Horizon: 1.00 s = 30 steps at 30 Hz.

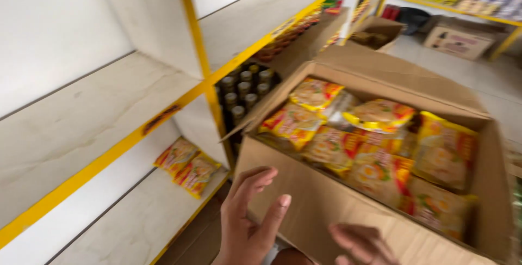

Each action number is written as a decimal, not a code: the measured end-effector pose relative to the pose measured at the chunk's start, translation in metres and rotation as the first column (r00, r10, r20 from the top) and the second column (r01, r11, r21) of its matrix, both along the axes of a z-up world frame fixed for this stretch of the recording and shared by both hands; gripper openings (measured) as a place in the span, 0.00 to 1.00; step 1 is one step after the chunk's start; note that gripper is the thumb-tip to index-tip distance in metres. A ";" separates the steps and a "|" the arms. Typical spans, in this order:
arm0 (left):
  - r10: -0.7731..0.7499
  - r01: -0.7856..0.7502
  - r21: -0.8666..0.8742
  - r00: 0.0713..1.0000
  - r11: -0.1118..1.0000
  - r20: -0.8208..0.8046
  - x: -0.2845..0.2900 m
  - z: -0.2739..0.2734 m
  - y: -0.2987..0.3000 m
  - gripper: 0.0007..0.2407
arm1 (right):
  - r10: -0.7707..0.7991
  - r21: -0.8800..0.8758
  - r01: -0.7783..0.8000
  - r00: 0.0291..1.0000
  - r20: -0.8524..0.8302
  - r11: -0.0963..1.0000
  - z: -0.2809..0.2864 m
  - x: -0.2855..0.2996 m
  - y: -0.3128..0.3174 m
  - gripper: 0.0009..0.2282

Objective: The recorder is taking individual packs of instant noodles from a shipping box and arranging them neatly on a retail grocery shelf.

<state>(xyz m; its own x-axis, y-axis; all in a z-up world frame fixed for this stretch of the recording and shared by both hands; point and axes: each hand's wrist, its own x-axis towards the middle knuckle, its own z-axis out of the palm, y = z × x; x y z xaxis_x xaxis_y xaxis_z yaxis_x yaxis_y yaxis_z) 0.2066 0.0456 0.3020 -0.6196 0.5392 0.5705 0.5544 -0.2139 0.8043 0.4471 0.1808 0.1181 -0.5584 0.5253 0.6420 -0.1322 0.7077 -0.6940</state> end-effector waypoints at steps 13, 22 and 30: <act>-0.564 0.542 -0.257 0.826 0.800 -0.015 0.098 0.037 0.185 0.20 | -0.573 0.268 0.535 0.815 0.086 0.801 0.215 0.065 0.101 0.17; -0.545 0.200 -0.582 0.668 0.788 -0.507 0.106 -0.033 0.376 0.16 | -0.501 0.244 0.438 0.766 0.403 0.865 0.191 0.071 0.152 0.16; -0.545 -0.011 -0.675 0.580 0.738 -0.605 0.090 -0.060 0.426 0.25 | -0.533 0.499 0.204 0.448 0.717 0.842 0.203 0.053 0.152 0.10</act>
<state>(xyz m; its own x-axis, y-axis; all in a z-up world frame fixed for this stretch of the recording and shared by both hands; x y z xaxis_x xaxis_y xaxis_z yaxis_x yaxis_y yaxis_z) 0.2970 0.4717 0.2423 0.0989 0.9626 0.2521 0.9791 -0.1394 0.1483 0.5004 0.3331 0.3213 -0.7018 0.6909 0.1736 0.6893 0.7201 -0.0793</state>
